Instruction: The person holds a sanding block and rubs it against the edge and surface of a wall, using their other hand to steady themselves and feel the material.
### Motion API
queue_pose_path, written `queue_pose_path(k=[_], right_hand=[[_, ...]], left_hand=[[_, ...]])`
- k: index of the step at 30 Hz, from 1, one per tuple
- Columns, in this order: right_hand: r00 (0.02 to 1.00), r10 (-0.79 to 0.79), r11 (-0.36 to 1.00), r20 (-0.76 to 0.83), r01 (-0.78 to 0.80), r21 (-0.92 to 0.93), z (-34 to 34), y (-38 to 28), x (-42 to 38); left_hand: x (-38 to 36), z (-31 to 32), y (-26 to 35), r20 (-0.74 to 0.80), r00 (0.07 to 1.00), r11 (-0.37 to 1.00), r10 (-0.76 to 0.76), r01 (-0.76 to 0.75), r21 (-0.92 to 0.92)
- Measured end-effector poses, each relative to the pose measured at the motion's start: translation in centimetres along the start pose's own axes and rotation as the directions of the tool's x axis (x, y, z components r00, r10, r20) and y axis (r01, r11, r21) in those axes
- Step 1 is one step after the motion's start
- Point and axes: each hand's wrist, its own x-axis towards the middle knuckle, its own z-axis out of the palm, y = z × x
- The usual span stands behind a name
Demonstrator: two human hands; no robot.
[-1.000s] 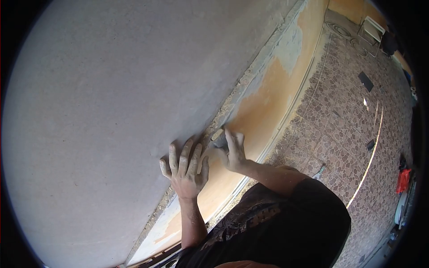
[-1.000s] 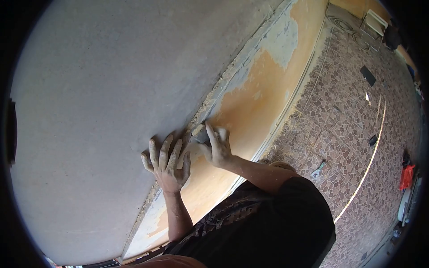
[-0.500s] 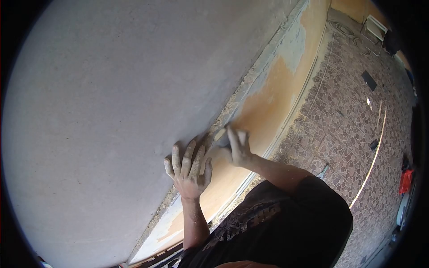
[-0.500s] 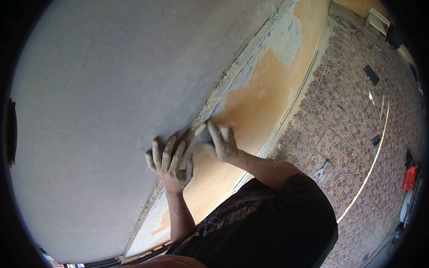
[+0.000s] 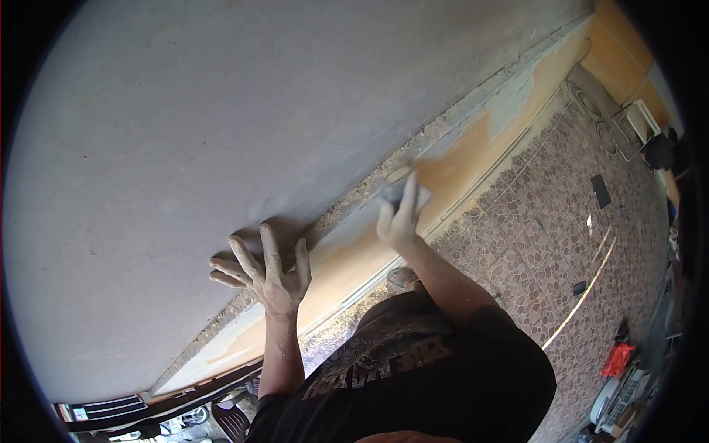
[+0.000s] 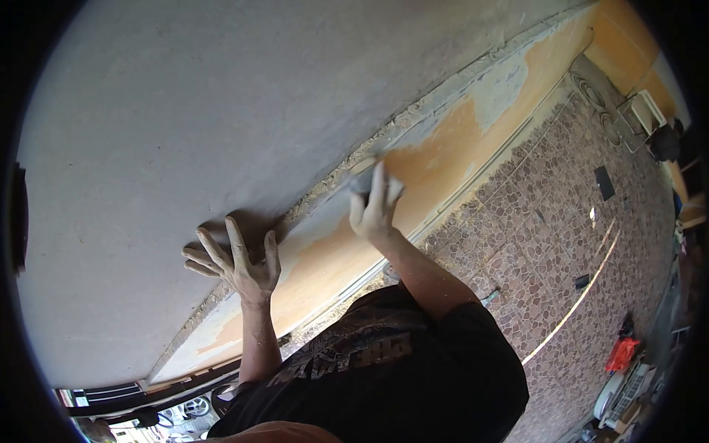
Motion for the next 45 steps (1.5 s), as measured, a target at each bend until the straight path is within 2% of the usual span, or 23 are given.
queue_pose_path(k=[2,4,7,9,11,12,14,16,18,19,21,23,25,26,28,29,31,33,36,39,41,44,45], right_hand=[[0.905,0.408,0.906,-0.122,-0.418,-0.07,-2.1,3.7,6.0],[0.684,0.705,0.709,-0.188,-0.683,0.176,-3.2,6.0,10.0],[0.688,0.681,0.728,-0.25,-0.674,0.129,-2.1,4.3,9.8],[0.922,0.356,0.934,-0.152,-0.353,0.052,-0.7,0.4,6.2],[0.973,0.227,0.948,0.054,-0.233,0.216,-0.3,-3.6,0.3],[0.973,-0.024,1.0,0.231,0.024,0.003,-1.5,-4.6,-0.7],[0.955,-0.167,0.985,0.245,0.171,0.005,-1.6,-1.2,-1.5],[0.986,0.15,0.96,0.073,-0.163,0.228,-1.5,2.5,1.6],[0.942,0.328,0.944,-0.064,-0.329,0.003,-2.9,4.0,8.2],[0.944,0.327,0.945,-0.041,-0.327,0.0,-3.1,3.6,9.3],[0.766,0.624,0.772,-0.155,-0.635,-0.027,-3.0,3.3,11.1],[0.93,0.367,0.93,-0.01,-0.367,0.007,-2.0,1.7,6.5],[0.969,0.219,0.935,0.112,-0.241,0.26,-0.6,-2.5,-0.4],[0.969,0.216,0.934,0.121,-0.241,0.264,-0.9,-3.3,-1.2],[0.964,-0.16,0.985,0.214,0.14,0.103,-1.2,-4.1,-2.0],[0.972,-0.113,0.986,0.204,0.085,0.142,-1.3,-2.2,-1.0],[0.934,0.348,0.933,0.078,-0.353,0.075,-2.0,-0.7,4.2],[0.635,0.773,0.632,-0.003,-0.769,0.093,-3.5,1.4,9.9],[0.759,0.647,0.76,-0.079,-0.65,-0.015,-2.7,3.3,8.8],[0.941,0.334,0.922,0.059,-0.339,0.187,0.2,-3.4,-0.1],[0.971,-0.098,0.995,0.217,0.099,0.006,0.0,-5.8,-3.9],[0.985,-0.003,0.987,0.172,-0.024,0.158,-0.6,-2.8,-0.4],[0.973,0.199,0.971,0.113,-0.211,0.11,-0.9,-2.1,2.2]], left_hand=[[-0.2,0.0,0.2,0.029,0.998,0.998,-0.062,0.061,0.027],[0.1,0.2,0.5,0.008,1.0,0.999,0.0,0.0,0.039],[0.3,0.4,0.5,0.006,1.0,0.997,0.004,-0.004,0.079],[0.2,0.2,0.4,0.017,0.999,0.996,0.038,-0.039,0.085],[0.3,0.5,0.6,0.009,1.0,0.995,0.024,-0.025,0.099],[0.3,0.5,0.7,-0.002,0.999,0.994,0.035,-0.034,0.101],[0.3,0.2,0.9,0.005,1.0,0.996,0.012,-0.012,0.085],[0.2,0.1,0.7,0.037,0.999,0.997,0.034,-0.036,0.073],[-0.3,0.2,1.2,0.048,0.997,0.997,-0.06,0.057,0.055],[-0.1,0.3,1.2,0.04,0.998,0.997,-0.05,0.048,0.053],[0.1,0.5,1.3,0.032,0.999,0.997,-0.042,0.04,0.068],[0.2,0.6,1.6,0.024,0.998,0.996,-0.054,0.052,0.076],[0.2,0.4,1.6,0.022,0.998,0.994,-0.064,0.062,0.087],[0.3,0.4,1.6,0.021,0.998,0.995,-0.055,0.053,0.083],[0.4,-0.1,1.2,0.016,0.999,0.997,-0.034,0.032,0.072],[0.1,-0.4,0.8,0.045,0.999,0.999,-0.003,0.001,0.047],[-0.8,-1.1,-0.7,-0.009,1.0,0.999,0.002,-0.003,-0.048],[-1.4,-1.9,-3.1,-0.168,0.984,0.996,-0.055,0.043,-0.077],[-2.5,-2.0,-5.3,-0.206,0.974,0.994,-0.095,0.104,0.035],[-2.0,-1.7,-4.3,-0.158,0.981,0.99,-0.109,0.121,0.066],[-2.2,-1.6,-4.3,-0.156,0.983,0.991,-0.101,0.113,0.07],[-2.5,-1.5,-4.7,-0.142,0.983,0.989,-0.115,0.127,0.077],[-2.5,-1.6,-4.7,-0.138,0.984,0.989,-0.111,0.123,0.076]])
